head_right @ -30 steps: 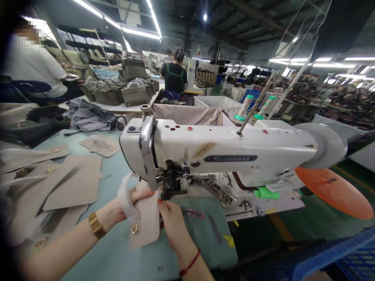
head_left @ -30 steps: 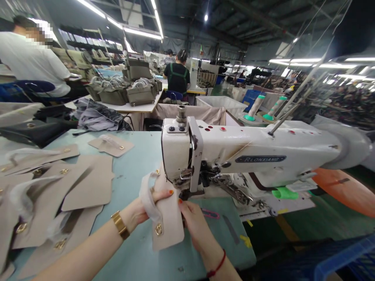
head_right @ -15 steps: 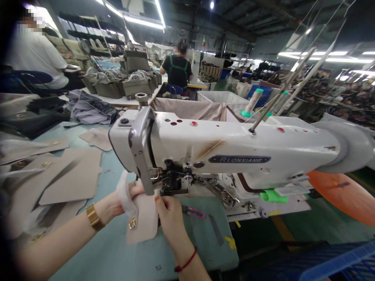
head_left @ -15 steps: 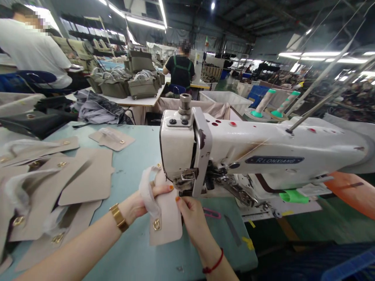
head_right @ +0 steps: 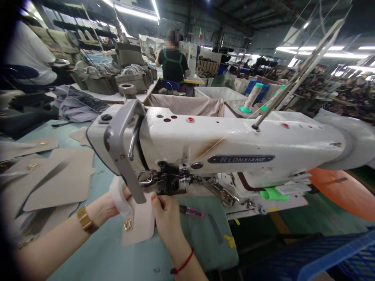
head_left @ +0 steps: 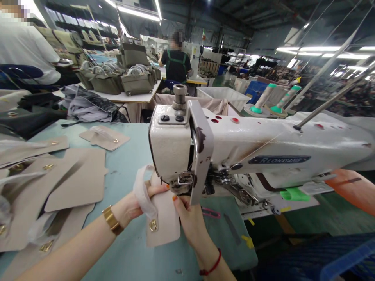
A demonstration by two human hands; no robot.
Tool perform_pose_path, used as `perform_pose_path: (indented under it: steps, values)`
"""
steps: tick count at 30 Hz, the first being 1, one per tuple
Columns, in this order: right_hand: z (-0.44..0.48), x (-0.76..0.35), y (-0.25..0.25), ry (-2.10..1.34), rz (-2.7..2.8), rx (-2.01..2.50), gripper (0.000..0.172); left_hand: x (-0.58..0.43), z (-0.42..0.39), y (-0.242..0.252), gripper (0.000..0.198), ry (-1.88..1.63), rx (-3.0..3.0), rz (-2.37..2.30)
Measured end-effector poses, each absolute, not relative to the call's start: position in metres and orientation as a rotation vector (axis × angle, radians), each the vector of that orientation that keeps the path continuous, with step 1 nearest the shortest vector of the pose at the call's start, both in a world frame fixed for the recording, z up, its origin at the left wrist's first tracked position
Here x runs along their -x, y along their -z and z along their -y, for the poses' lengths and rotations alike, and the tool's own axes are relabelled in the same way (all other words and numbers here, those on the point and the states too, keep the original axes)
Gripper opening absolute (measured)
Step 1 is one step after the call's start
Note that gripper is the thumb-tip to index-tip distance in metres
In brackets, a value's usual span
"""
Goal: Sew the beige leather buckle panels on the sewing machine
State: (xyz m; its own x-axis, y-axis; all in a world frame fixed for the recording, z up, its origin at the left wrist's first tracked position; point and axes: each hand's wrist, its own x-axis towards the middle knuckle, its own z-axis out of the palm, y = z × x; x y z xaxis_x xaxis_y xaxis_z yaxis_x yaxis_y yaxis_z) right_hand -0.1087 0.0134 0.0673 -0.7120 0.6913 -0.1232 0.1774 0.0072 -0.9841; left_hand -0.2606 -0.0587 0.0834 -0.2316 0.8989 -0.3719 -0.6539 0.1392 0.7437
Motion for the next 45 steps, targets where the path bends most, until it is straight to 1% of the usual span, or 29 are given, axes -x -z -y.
perform_pose_path:
  steps: [8,11,13,16,21,24,26,30,32,35,41,45]
  values:
    - [-0.013,0.104,-0.072,-1.761,1.993,0.891,0.037,0.26,0.059,-0.081,0.027,-1.48,-0.272,-1.078]
    - [-0.012,0.102,-0.075,-1.754,2.029,0.869,0.037,0.258,0.058,-0.084,0.027,-1.492,-0.245,-1.095]
    - [-0.015,0.099,-0.076,-1.752,2.057,0.862,0.037,0.255,0.06,-0.088,0.031,-1.519,-0.231,-1.101]
    - [-0.025,0.093,-0.081,-1.749,2.167,0.828,0.036,0.243,0.063,-0.088,0.041,-1.614,-0.187,-1.133]
    - [-0.059,0.079,-0.102,-1.689,2.399,0.645,0.032,0.201,0.065,-0.077,0.053,-1.906,0.105,-1.289]
    - [-0.073,0.076,-0.112,-1.611,2.436,0.606,0.029,0.177,0.062,-0.075,0.061,-2.058,0.179,-1.242]
    - [-0.075,0.076,-0.115,-1.563,2.436,0.618,0.03,0.168,0.059,-0.075,0.064,-2.104,0.191,-1.222]
    - [-0.07,0.077,-0.113,-1.495,2.439,0.616,0.038,0.166,0.059,-0.075,0.064,-2.066,0.176,-1.203]
    - [-0.067,0.076,-0.113,-1.483,2.434,0.604,0.039,0.168,0.06,-0.072,0.062,-2.038,0.125,-1.179]
    - [-0.066,0.075,-0.113,-1.473,2.435,0.589,0.039,0.171,0.061,-0.066,0.06,-2.021,0.088,-1.167]
    - [-0.07,0.075,-0.108,-1.455,2.479,0.605,0.04,0.174,0.057,-0.063,0.063,-1.997,0.168,-1.253]
    - [-0.071,0.076,-0.106,-1.54,2.369,0.604,0.035,0.177,0.056,-0.071,0.061,-1.977,0.114,-1.292]
